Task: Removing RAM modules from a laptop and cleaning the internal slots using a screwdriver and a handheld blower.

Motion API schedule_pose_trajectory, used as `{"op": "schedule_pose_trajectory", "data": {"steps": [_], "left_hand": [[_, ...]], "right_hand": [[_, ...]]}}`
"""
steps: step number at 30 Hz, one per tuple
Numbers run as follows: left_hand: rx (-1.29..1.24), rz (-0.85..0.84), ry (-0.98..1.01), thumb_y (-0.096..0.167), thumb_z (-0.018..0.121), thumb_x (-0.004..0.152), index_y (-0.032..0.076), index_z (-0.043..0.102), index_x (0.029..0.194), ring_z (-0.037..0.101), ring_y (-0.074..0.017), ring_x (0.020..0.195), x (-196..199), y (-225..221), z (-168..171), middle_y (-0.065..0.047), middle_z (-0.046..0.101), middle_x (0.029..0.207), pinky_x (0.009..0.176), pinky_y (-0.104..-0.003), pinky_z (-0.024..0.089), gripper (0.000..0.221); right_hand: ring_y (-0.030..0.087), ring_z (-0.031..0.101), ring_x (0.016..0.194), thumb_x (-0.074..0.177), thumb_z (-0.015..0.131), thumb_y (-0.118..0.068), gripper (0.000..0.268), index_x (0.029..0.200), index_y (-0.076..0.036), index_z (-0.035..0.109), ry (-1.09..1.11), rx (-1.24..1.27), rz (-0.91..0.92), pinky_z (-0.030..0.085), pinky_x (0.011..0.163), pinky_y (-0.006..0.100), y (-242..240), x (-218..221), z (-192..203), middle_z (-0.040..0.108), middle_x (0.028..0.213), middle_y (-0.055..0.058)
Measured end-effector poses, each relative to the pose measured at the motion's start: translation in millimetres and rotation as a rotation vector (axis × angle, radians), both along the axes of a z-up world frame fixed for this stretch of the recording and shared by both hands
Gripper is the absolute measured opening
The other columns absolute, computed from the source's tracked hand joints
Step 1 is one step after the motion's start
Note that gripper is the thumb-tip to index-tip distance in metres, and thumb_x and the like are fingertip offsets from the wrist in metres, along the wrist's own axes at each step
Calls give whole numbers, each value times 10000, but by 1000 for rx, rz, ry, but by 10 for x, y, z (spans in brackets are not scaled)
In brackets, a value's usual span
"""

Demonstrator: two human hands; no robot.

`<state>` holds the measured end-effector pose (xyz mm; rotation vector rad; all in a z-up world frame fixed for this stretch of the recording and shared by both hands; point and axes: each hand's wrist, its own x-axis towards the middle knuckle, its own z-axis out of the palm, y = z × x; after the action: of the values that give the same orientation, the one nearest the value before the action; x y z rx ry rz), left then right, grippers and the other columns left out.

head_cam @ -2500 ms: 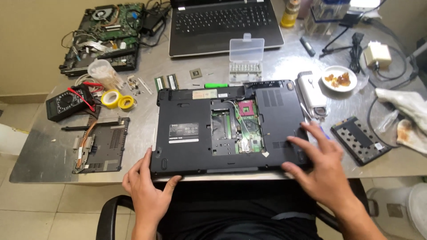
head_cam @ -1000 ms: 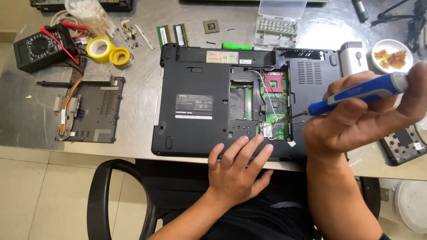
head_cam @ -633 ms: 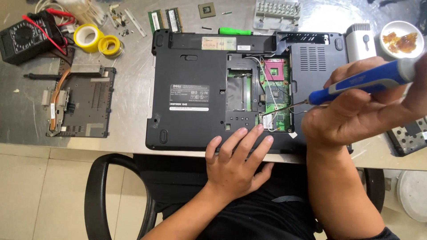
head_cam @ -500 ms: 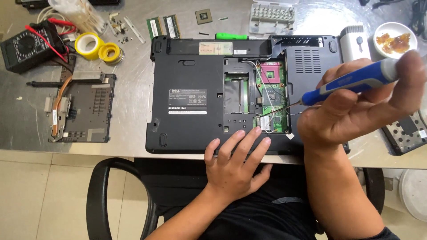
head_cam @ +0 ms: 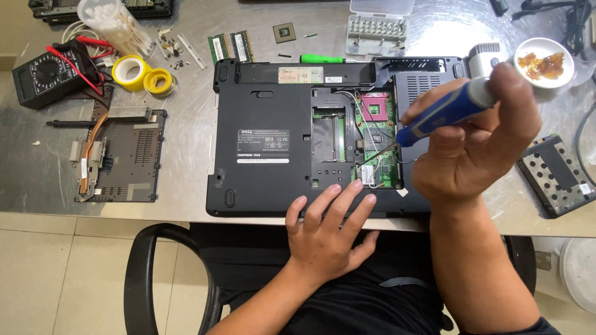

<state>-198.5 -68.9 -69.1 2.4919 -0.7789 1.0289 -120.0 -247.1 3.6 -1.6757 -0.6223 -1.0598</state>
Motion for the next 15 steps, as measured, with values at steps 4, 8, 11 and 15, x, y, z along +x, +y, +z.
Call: {"op": "schedule_pose_trajectory", "data": {"steps": [4,8,11,15], "left_hand": [[-7,2,5,537,649,910,308,682,1264,586,-139,1233,1,-5,-28,83,689,1345,1085,-404,284,422],[13,5,3,544,650,911,317,681,1264,584,-134,1234,5,3,-16,86,684,1347,1083,-405,292,421],[9,5,-7,549,622,926,320,678,1261,586,-135,1234,3,-1,-23,84,686,1345,1093,-408,279,410],[15,4,3,550,634,926,322,678,1269,581,-132,1239,9,6,-14,86,685,1349,1089,-404,277,414]], "right_hand": [[348,692,847,1156,455,-89,334,1460,-111,316,42,-131,205,625,792,416,-28,-7,154,533,997,239],[343,636,1064,1094,600,-120,401,1432,-53,394,71,-193,301,635,983,465,-98,92,362,546,1199,228],[312,576,1112,962,688,-393,523,1264,-7,506,-22,-280,113,608,950,400,-92,159,463,510,1215,193],[296,693,905,1044,661,-187,306,1195,50,540,-32,-166,157,608,790,347,-21,147,463,558,1031,212]]}}
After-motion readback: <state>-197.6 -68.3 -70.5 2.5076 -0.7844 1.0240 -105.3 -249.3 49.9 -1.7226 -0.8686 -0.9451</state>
